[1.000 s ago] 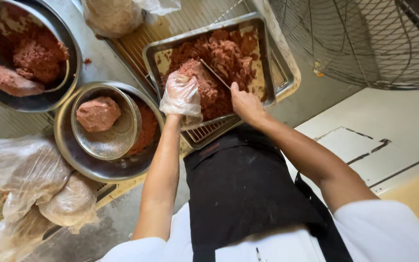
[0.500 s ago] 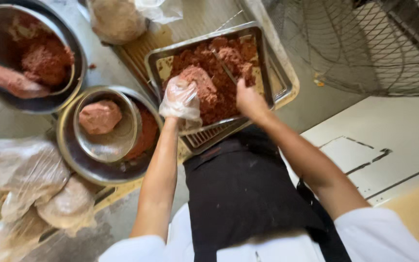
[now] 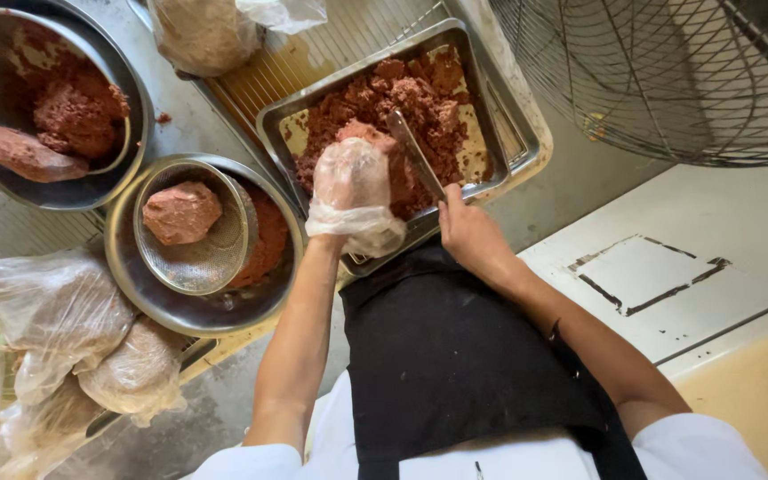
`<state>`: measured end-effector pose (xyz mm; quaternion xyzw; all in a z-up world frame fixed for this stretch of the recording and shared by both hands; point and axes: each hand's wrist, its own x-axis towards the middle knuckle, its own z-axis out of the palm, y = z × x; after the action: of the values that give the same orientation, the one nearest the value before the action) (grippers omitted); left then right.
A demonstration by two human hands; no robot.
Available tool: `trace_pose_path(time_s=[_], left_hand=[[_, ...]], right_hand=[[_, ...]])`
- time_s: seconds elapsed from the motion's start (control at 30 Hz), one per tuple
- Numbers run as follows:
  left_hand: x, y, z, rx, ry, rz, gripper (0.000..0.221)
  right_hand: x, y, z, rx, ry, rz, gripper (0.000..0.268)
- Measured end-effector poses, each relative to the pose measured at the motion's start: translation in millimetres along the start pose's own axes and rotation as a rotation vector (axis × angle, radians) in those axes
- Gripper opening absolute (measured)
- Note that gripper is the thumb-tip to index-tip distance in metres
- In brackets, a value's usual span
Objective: The person portions out ground meat from a larger bowl onto a tray, using a metal spatula to scrape and move the meat.
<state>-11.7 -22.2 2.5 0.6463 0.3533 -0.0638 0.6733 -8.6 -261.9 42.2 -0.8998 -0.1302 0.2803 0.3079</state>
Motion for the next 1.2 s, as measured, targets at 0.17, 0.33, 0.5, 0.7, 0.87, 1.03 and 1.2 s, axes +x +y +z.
trace_pose_path(time_s=[0.17,0.33,0.5,0.7,0.87,1.03,1.2], left_hand=[[-1,-1,8,0.026,-0.069,0.325,0.032],[6,21,23,-0.491,-0.484,0.01,0.047],[6,32,38,-0.523,-0.579,-0.036,0.051],[-3,10,18,-0.214,-0.251,0.058,0.051],[-20,4,18,-0.031,-0.016,0.151,0.051],[-15,21,40,-0.218,0.129,0.13,0.052],[-20,43,32,-0.746,-0.051,-0.071,0.041]], right_hand=[[4,-7,16,-0.132,0.01,-0.012,0.018],[49,26,45,-0.134,0.122,-0.054,0.034],[80,66,49,-0.054,0.061,-0.069,0.023],[80,71,43,-0.002,-0.052,0.022,0.02],[48,18,4,-0.129,0.138,-0.115,0.025],[10,-51,-20,0.086,0.306,-0.724,0.047],[7,-81,12,0.223,-0.001,-0.655,0.011]])
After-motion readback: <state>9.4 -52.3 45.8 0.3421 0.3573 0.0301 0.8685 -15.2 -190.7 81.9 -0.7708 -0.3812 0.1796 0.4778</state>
